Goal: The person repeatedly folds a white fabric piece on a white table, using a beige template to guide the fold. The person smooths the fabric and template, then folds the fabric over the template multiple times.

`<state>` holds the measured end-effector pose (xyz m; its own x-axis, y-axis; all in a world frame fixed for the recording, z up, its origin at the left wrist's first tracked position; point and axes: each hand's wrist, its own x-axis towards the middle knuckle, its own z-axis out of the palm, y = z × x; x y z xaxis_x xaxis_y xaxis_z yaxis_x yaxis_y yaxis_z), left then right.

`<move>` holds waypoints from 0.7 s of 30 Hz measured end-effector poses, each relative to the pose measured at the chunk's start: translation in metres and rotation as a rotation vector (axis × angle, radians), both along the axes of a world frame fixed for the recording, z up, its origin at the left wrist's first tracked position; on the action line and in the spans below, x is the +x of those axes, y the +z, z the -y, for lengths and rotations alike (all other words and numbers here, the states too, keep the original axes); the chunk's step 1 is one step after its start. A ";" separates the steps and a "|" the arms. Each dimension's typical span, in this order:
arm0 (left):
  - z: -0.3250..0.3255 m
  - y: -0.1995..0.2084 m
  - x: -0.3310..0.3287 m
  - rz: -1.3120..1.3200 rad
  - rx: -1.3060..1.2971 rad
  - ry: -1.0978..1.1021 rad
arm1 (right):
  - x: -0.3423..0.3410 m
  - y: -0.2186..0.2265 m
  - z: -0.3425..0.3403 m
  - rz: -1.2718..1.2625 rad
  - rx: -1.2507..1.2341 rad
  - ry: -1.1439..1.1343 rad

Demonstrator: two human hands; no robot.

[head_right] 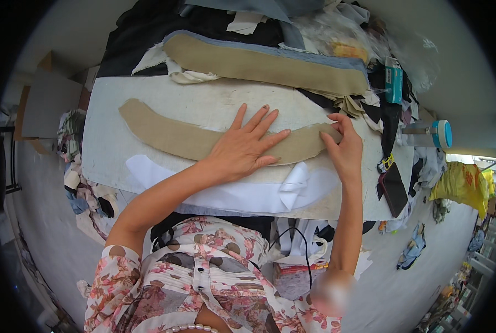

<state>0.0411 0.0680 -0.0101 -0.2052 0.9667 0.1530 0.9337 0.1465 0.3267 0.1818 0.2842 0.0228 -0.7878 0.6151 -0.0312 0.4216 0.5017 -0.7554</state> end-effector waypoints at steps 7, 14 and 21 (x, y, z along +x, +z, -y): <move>0.002 0.000 0.000 -0.033 -0.009 0.016 | 0.003 0.007 0.017 -0.062 0.730 0.181; 0.000 0.003 0.001 -0.051 0.013 0.002 | -0.002 -0.035 0.014 0.130 0.659 0.361; -0.005 -0.001 0.003 -0.080 0.001 0.036 | 0.026 0.006 0.039 -0.241 0.513 0.066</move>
<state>0.0442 0.0734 -0.0109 -0.2266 0.9588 0.1715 0.9510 0.1797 0.2517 0.2083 0.2453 0.0291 -0.7729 0.4536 0.4437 0.2234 0.8491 -0.4787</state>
